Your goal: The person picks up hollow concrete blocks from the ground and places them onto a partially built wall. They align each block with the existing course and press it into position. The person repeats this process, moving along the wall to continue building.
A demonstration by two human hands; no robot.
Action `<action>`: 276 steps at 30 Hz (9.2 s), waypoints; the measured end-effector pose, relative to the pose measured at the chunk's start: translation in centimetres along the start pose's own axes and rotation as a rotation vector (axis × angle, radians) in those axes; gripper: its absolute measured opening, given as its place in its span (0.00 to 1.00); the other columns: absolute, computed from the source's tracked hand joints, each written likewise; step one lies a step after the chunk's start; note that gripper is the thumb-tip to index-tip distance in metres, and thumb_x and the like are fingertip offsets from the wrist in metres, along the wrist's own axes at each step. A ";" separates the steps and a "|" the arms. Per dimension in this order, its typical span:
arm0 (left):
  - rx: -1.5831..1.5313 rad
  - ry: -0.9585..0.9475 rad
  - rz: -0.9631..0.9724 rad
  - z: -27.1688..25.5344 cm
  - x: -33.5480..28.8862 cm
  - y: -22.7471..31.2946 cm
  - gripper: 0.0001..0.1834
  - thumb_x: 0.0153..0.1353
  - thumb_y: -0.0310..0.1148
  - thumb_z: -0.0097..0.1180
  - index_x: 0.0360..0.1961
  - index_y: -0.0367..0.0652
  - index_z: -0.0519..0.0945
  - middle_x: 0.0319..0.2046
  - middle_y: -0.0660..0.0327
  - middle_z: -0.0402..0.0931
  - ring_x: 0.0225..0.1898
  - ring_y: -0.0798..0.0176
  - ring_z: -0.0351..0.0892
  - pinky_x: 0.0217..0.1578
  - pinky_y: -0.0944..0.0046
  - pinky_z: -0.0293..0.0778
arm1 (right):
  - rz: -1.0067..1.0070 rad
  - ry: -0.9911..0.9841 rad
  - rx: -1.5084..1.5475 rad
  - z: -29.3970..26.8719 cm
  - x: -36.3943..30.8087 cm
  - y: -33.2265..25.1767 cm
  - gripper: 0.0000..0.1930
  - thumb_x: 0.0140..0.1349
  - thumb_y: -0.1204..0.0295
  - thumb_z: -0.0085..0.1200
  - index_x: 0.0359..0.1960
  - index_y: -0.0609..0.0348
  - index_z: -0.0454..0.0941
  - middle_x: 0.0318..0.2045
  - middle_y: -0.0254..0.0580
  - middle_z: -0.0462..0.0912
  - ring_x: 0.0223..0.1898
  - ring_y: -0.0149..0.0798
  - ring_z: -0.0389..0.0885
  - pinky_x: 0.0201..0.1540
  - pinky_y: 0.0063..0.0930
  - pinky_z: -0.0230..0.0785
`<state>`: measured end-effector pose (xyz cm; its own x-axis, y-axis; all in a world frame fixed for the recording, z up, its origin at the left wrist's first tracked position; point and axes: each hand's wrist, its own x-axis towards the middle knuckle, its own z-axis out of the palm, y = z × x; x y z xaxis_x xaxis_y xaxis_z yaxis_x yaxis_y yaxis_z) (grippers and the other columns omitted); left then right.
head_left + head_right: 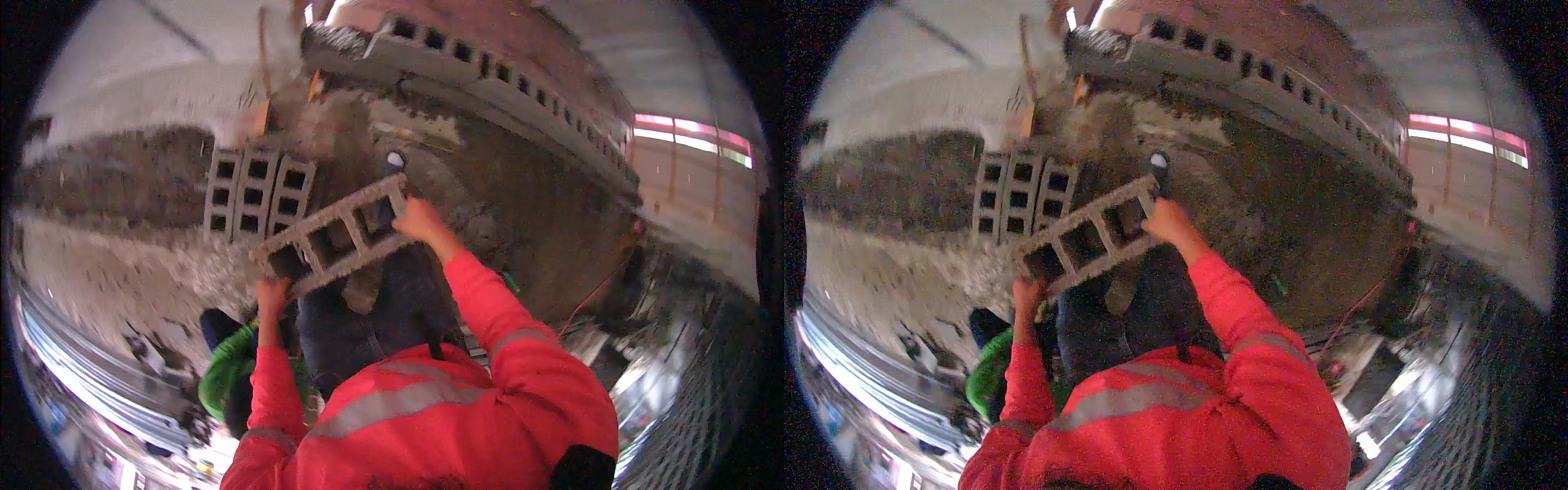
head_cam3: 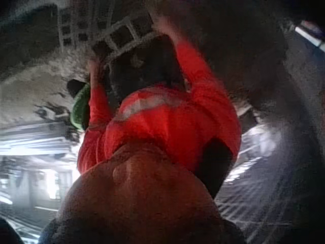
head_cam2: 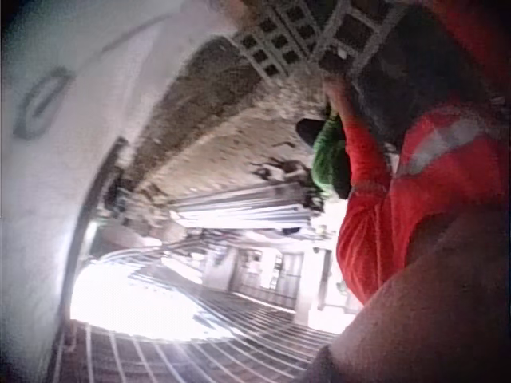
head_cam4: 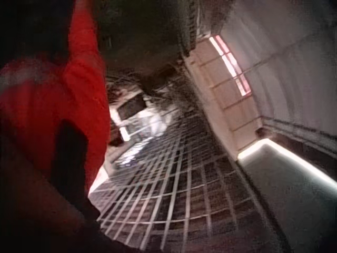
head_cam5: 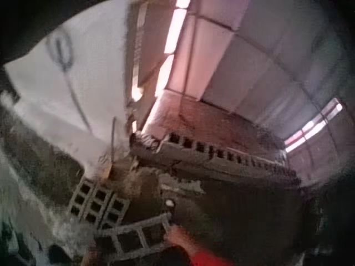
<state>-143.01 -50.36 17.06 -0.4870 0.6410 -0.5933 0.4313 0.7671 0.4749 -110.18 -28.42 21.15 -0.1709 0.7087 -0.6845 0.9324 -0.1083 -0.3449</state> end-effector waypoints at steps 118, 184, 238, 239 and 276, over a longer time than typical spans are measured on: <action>0.068 -0.029 0.454 179.6 -58.3 139.6 0.25 0.41 0.32 0.58 0.43 0.34 0.74 0.26 0.45 0.77 0.32 0.43 0.78 0.35 0.54 0.73 | 0.143 0.555 0.482 -90.7 4.3 216.9 0.26 0.43 0.69 0.62 0.44 0.72 0.71 0.34 0.55 0.81 0.36 0.49 0.81 0.42 0.37 0.71; 0.147 0.002 0.409 181.6 -54.2 139.9 0.18 0.39 0.34 0.61 0.29 0.31 0.73 0.23 0.42 0.75 0.32 0.39 0.76 0.33 0.48 0.72 | 0.302 0.371 0.499 -88.7 9.1 218.4 0.25 0.45 0.72 0.63 0.45 0.70 0.71 0.39 0.53 0.80 0.40 0.48 0.79 0.44 0.37 0.69; 0.404 -0.080 0.367 182.0 -52.8 140.6 0.19 0.42 0.40 0.62 0.27 0.33 0.74 0.27 0.42 0.76 0.35 0.39 0.75 0.35 0.48 0.71 | 0.247 0.388 0.455 -89.8 10.6 217.5 0.26 0.45 0.71 0.62 0.48 0.66 0.70 0.39 0.55 0.80 0.41 0.53 0.79 0.45 0.39 0.70; 0.396 -0.063 0.384 182.0 -52.8 140.6 0.20 0.42 0.41 0.62 0.28 0.33 0.75 0.28 0.42 0.76 0.36 0.39 0.76 0.36 0.48 0.71 | 0.252 0.379 0.469 -90.3 10.4 216.9 0.26 0.45 0.71 0.62 0.48 0.66 0.70 0.38 0.54 0.80 0.41 0.53 0.79 0.45 0.39 0.70; 0.438 -0.048 0.326 182.4 -52.9 141.8 0.20 0.43 0.43 0.62 0.25 0.33 0.76 0.25 0.43 0.77 0.32 0.41 0.77 0.35 0.49 0.73 | 0.363 0.347 0.264 -92.8 11.1 215.1 0.26 0.52 0.64 0.60 0.47 0.71 0.69 0.38 0.62 0.79 0.41 0.59 0.78 0.44 0.44 0.70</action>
<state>82.46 20.06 -2.78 -0.2442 0.8340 -0.4948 0.8349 0.4403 0.3301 118.04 20.89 -1.05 0.3018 0.7762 -0.5536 0.7932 -0.5265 -0.3059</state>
